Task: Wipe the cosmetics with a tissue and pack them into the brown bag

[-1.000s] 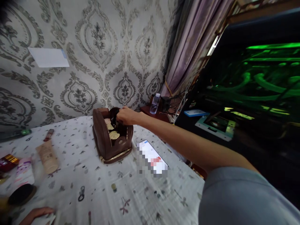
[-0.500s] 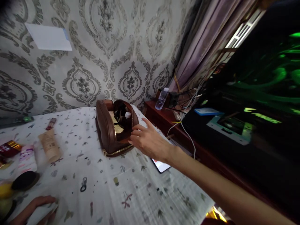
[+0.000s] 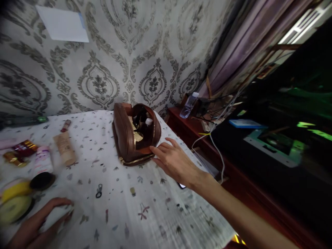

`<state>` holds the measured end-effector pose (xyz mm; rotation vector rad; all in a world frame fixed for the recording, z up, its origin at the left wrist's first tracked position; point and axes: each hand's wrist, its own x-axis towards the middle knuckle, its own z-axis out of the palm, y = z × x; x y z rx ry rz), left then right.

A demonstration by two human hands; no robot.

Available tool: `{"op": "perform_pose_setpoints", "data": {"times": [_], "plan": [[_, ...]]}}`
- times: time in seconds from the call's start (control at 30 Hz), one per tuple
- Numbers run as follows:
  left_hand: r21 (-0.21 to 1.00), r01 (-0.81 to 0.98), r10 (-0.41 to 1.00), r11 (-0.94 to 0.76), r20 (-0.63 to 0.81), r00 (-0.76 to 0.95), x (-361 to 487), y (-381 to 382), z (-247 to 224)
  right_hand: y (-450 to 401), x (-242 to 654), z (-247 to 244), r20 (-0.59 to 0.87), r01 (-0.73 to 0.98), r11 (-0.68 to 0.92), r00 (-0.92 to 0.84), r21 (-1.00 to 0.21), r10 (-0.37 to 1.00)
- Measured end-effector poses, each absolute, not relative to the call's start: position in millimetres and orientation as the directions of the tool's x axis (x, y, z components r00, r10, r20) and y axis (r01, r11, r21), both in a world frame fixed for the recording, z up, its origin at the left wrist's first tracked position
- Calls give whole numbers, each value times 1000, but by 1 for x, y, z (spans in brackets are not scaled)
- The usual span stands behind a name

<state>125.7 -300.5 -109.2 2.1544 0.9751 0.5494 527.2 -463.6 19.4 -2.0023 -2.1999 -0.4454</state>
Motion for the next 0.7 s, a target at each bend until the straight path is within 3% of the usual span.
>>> {"op": "perform_pose_setpoints", "data": {"times": [0.13, 0.33, 0.57, 0.7], "plan": [[774, 428, 734, -468, 70, 676, 140, -312, -77, -462, 520, 13, 468, 994, 26, -71, 103, 881], [786, 400, 681, -472, 36, 732, 149, -318, -53, -453, 478, 7, 659, 989, 53, 55, -142, 750], [815, 341, 661, -468, 66, 748, 147, -322, -50, -416, 405, -21, 548, 899, 282, -58, -334, 835], [824, 309, 656, -475, 98, 748, 146, -321, -50, -385, 368, -36, 363, 810, 249, -48, -531, 930]]}}
